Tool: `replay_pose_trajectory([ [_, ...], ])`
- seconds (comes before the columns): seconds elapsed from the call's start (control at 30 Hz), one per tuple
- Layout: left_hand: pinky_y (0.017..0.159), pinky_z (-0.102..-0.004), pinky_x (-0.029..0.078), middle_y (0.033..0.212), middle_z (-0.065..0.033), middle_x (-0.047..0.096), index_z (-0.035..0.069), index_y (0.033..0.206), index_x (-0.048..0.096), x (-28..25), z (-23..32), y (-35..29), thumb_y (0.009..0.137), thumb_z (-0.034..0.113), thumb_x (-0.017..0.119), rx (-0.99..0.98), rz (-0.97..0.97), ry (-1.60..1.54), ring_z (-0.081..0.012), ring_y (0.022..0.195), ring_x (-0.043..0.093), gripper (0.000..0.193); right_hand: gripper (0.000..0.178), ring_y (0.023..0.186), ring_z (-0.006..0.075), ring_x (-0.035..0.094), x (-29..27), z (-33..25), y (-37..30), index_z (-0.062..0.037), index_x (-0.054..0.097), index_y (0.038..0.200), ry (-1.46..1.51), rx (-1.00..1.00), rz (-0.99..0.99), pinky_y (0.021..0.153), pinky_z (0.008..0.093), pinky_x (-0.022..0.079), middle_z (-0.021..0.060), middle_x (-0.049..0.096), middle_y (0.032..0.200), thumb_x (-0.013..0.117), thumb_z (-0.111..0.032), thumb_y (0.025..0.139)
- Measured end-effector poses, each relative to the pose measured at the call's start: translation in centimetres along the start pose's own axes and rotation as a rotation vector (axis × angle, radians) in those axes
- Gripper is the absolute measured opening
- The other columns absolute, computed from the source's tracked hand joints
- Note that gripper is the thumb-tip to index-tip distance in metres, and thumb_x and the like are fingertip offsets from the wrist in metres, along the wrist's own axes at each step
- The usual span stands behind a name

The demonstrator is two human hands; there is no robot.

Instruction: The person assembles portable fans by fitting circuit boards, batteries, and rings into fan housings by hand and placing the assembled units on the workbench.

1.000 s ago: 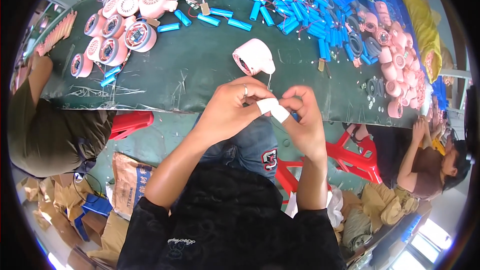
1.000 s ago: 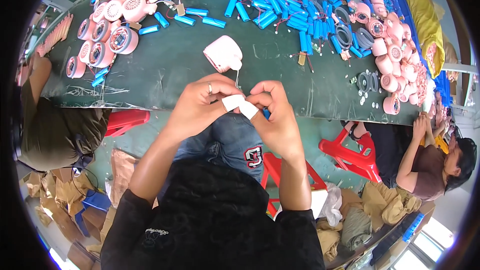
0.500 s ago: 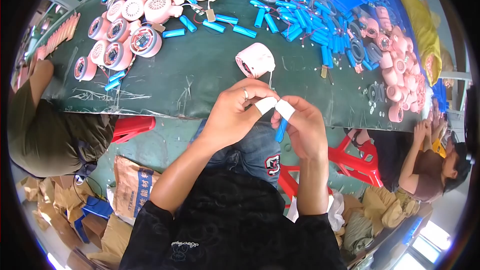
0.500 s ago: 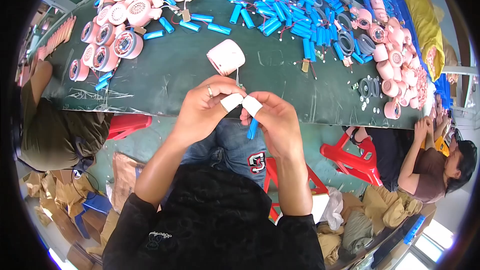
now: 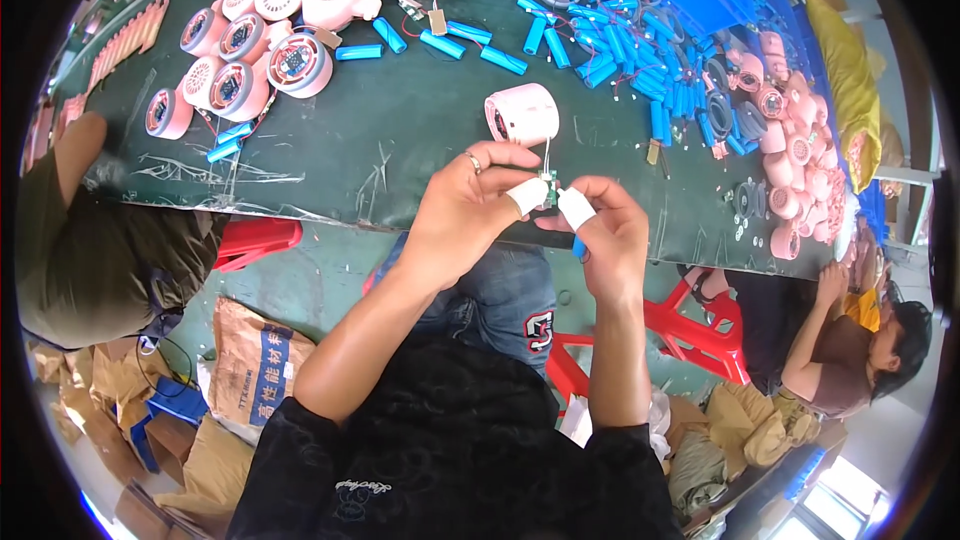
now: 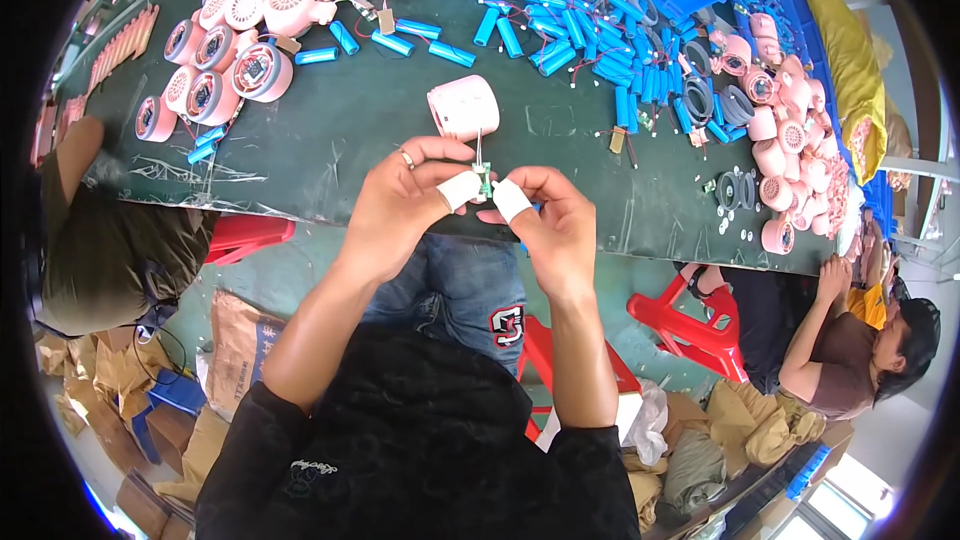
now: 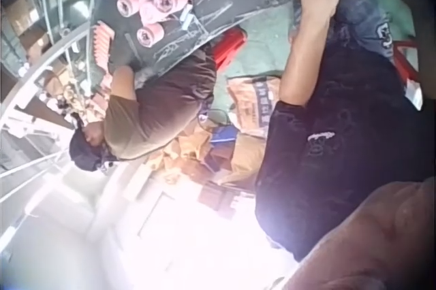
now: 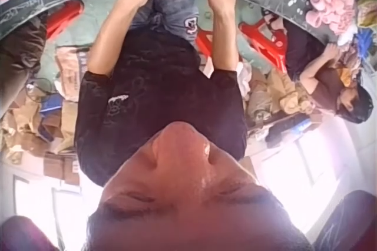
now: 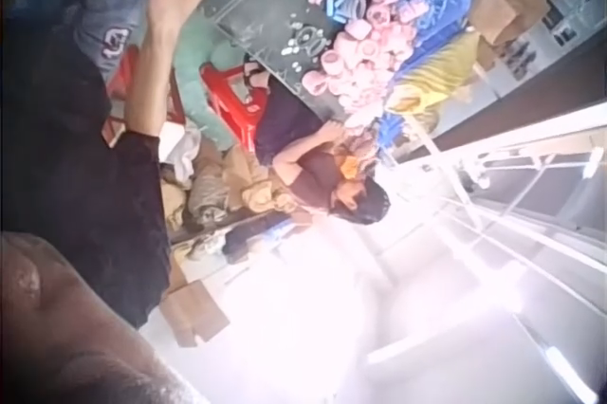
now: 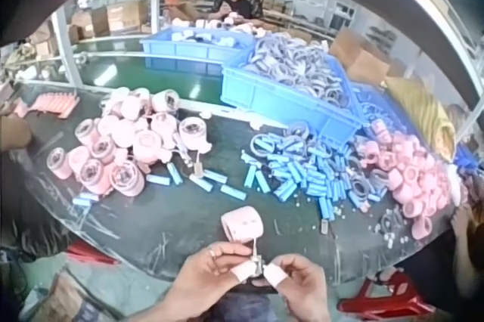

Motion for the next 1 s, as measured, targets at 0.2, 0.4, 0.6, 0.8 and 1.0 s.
replay_pose_trajectory([
  [0.2, 0.078, -0.0258, 0.051, 0.116, -0.0111, 0.069, -0.005, 0.124, 0.062, -0.7, -0.1, 0.1, 0.092, -0.003, 0.064, -0.065, -0.002, -0.029, -0.0123, 0.098, 0.066, 0.033, 0.015, 0.089, 0.0286, 0.073, 0.0, 0.1, 0.1, 0.0070, 0.059, 0.106, -0.068, -0.049, -0.024, 0.081, 0.0349, 0.062, 0.0157, 0.069, 0.097, 0.062, -0.002, 0.094],
  [0.4, 0.085, -0.0276, 0.053, 0.120, -0.0106, 0.069, -0.005, 0.122, 0.065, -0.5, 0.4, 0.2, 0.093, -0.001, 0.063, -0.097, -0.013, -0.109, -0.0124, 0.100, 0.065, 0.029, 0.014, 0.094, 0.0205, 0.070, -0.1, 0.2, -0.6, 0.0078, 0.061, 0.106, -0.061, -0.039, -0.036, 0.088, 0.0319, 0.056, 0.0133, 0.069, 0.099, 0.062, 0.005, 0.093],
  [0.6, 0.085, -0.0280, 0.053, 0.124, -0.0115, 0.068, -0.004, 0.123, 0.067, -0.5, 0.3, 0.6, 0.093, -0.001, 0.063, -0.057, -0.001, -0.047, -0.0133, 0.100, 0.066, 0.030, 0.014, 0.093, 0.0288, 0.073, -0.2, -0.3, 0.5, 0.0062, 0.059, 0.106, -0.104, -0.016, 0.002, 0.083, 0.0361, 0.060, 0.0173, 0.070, 0.098, 0.062, -0.001, 0.095],
  [0.8, 0.090, -0.0277, 0.053, 0.121, -0.0097, 0.068, -0.005, 0.126, 0.066, -0.3, 0.7, 0.4, 0.094, -0.002, 0.062, -0.065, -0.017, -0.037, -0.0126, 0.101, 0.065, 0.032, 0.016, 0.093, 0.0237, 0.072, -0.4, 0.6, 0.9, 0.0083, 0.061, 0.109, 0.072, -0.001, -0.057, 0.087, 0.0339, 0.058, 0.0152, 0.069, 0.101, 0.063, 0.003, 0.094],
  [1.0, 0.088, -0.0280, 0.054, 0.117, -0.0102, 0.069, -0.006, 0.126, 0.066, -0.5, 0.5, 0.4, 0.093, -0.004, 0.059, -0.060, -0.026, -0.022, -0.0129, 0.098, 0.066, 0.033, 0.016, 0.093, 0.0229, 0.072, -0.7, 0.7, 0.8, 0.0076, 0.062, 0.108, 0.053, 0.002, -0.081, 0.085, 0.0318, 0.057, 0.0143, 0.070, 0.100, 0.064, 0.002, 0.094],
])
Point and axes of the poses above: each hand's wrist, its own y-axis towards the middle knuckle, its own x-axis out of the palm, z = x × y, the point moved 1 cm from there along y, towards the middle knuckle
